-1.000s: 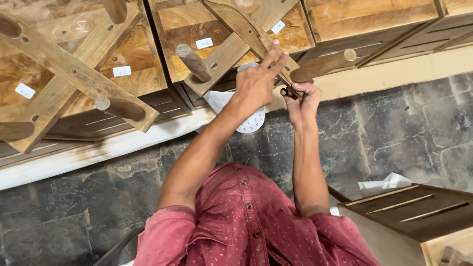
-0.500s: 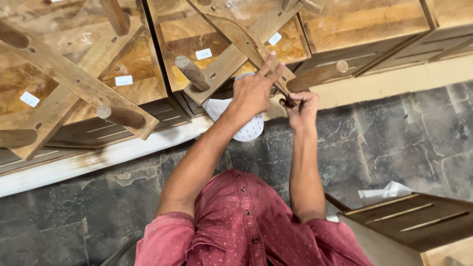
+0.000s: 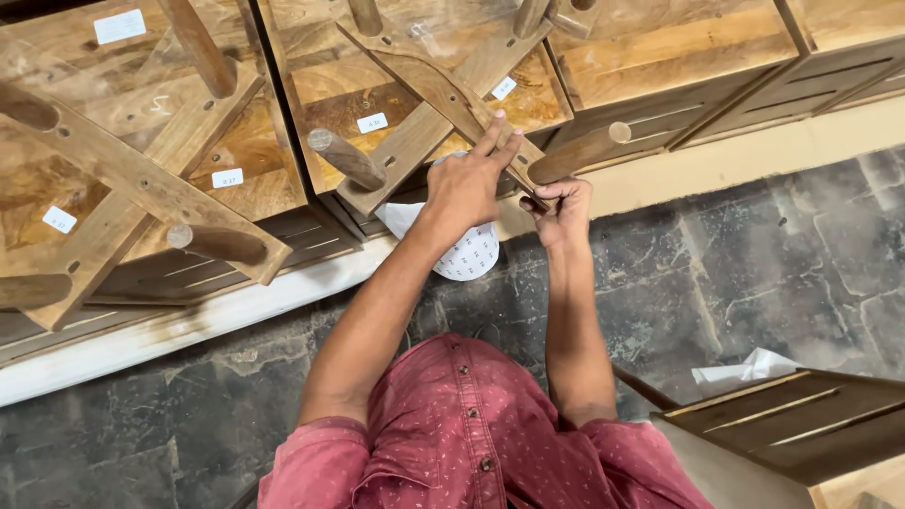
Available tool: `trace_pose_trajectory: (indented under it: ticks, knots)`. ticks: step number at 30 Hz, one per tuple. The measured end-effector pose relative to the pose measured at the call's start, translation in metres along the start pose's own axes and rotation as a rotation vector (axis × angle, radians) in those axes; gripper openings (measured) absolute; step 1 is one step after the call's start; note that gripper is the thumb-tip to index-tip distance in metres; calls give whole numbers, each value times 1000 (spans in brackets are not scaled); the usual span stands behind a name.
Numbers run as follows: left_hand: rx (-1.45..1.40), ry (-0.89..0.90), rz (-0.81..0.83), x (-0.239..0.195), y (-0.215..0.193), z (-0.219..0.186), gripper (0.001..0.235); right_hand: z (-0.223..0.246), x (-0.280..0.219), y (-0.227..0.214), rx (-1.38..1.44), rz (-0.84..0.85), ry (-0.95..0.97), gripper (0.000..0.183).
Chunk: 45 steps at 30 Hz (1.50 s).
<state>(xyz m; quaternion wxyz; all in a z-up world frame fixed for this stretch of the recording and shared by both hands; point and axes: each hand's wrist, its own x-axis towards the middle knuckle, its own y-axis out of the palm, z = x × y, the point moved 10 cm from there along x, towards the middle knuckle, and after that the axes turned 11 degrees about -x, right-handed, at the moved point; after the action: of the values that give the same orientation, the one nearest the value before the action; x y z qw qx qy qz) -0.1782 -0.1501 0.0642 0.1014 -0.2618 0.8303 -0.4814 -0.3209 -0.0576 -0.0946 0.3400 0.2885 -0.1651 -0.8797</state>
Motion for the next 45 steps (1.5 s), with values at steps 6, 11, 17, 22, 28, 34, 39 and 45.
trace_pose_trajectory:
  ticks: [6,11,17,22,28,34,39,45]
  knots:
    - [27,-63,51,1,0,-3,109,6,3,7,-7,171,-37,26]
    - [5,-67,59,3,-1,-4,106,4,-4,19,45,171,31,33]
    - [-11,-114,80,1,-4,-3,107,-13,8,10,95,180,41,30]
    - [-4,-125,63,4,-2,-1,109,9,-23,33,0,184,94,27]
    - [-27,-161,55,3,-3,-1,111,-14,5,20,42,259,56,17]
    - [-75,-188,11,0,-1,1,112,-6,-24,21,-55,385,44,19]
    - [-51,-239,-43,-18,1,-5,107,108,-129,51,-848,62,-748,51]
    - [-217,-254,-198,-100,-7,-36,112,130,-137,78,-1378,-146,-1135,32]
